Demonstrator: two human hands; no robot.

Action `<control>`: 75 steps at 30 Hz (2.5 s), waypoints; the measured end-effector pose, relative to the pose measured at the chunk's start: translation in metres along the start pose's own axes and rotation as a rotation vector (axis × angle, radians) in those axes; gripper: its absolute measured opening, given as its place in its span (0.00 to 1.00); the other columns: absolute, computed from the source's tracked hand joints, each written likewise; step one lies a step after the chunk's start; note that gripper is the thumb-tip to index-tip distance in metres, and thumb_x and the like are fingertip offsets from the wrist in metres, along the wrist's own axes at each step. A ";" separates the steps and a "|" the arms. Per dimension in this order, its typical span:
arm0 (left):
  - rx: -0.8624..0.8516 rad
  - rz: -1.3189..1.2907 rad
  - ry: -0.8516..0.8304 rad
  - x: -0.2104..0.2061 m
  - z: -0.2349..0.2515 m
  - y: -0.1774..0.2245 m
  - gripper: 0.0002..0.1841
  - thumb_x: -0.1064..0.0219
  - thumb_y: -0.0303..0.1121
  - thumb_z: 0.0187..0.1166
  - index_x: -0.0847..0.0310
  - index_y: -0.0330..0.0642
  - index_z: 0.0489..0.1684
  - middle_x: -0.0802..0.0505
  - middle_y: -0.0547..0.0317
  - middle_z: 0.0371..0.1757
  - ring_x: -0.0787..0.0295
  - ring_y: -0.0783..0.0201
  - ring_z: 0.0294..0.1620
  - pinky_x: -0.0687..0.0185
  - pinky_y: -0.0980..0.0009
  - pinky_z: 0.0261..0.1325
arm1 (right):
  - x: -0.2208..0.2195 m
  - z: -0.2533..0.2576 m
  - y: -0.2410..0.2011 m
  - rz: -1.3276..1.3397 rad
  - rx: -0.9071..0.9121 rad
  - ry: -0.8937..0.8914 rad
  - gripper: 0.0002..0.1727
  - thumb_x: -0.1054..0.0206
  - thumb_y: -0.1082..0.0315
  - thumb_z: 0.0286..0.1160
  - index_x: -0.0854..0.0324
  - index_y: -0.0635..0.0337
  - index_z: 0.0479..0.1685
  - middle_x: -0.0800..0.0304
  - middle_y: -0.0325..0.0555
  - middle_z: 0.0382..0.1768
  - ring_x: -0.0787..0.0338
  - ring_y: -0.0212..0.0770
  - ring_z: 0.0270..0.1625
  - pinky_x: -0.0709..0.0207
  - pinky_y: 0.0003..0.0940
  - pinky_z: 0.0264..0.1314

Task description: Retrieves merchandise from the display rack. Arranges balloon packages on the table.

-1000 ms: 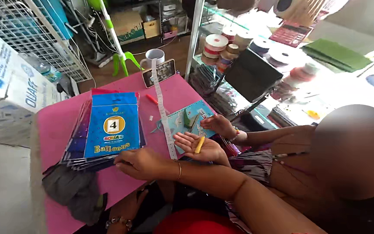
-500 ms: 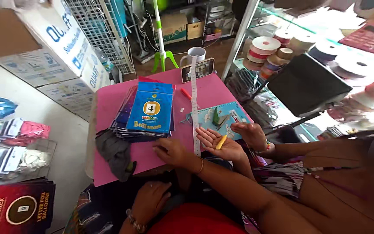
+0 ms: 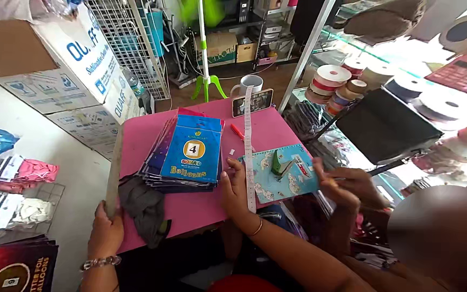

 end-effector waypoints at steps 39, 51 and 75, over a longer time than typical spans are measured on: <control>-0.374 -0.094 0.143 -0.007 -0.078 0.025 0.21 0.33 0.33 0.72 0.17 0.32 0.62 0.12 0.36 0.58 0.11 0.41 0.54 0.18 0.39 0.54 | 0.007 -0.024 -0.016 -0.430 0.409 -0.035 0.21 0.43 0.54 0.85 0.21 0.58 0.66 0.23 0.62 0.75 0.32 0.60 0.84 0.49 0.63 0.87; -0.898 -0.484 -0.107 0.042 -0.142 0.077 0.16 0.35 0.46 0.82 0.18 0.57 0.64 0.13 0.69 0.61 0.20 0.75 0.68 0.24 0.73 0.72 | -0.043 -0.073 -0.113 0.795 -0.139 -0.823 0.51 0.28 0.50 0.77 0.55 0.72 0.87 0.28 0.49 0.79 0.23 0.30 0.77 0.27 0.33 0.81; -0.623 0.427 -0.066 -0.088 -0.050 0.121 0.32 0.49 0.47 0.88 0.36 0.38 0.89 0.32 0.48 0.91 0.48 0.43 0.94 0.65 0.29 0.88 | -0.096 0.073 -0.019 -0.813 0.301 -0.915 0.26 0.49 0.46 0.91 0.27 0.34 0.84 0.41 0.37 0.92 0.57 0.56 0.97 0.74 0.72 0.91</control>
Point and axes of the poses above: each hand's wrist, its own z-axis towards the middle knuckle, its own x-axis out of the back of the hand, y = z × x, the point moved 3 cm from there along z, towards the middle knuckle
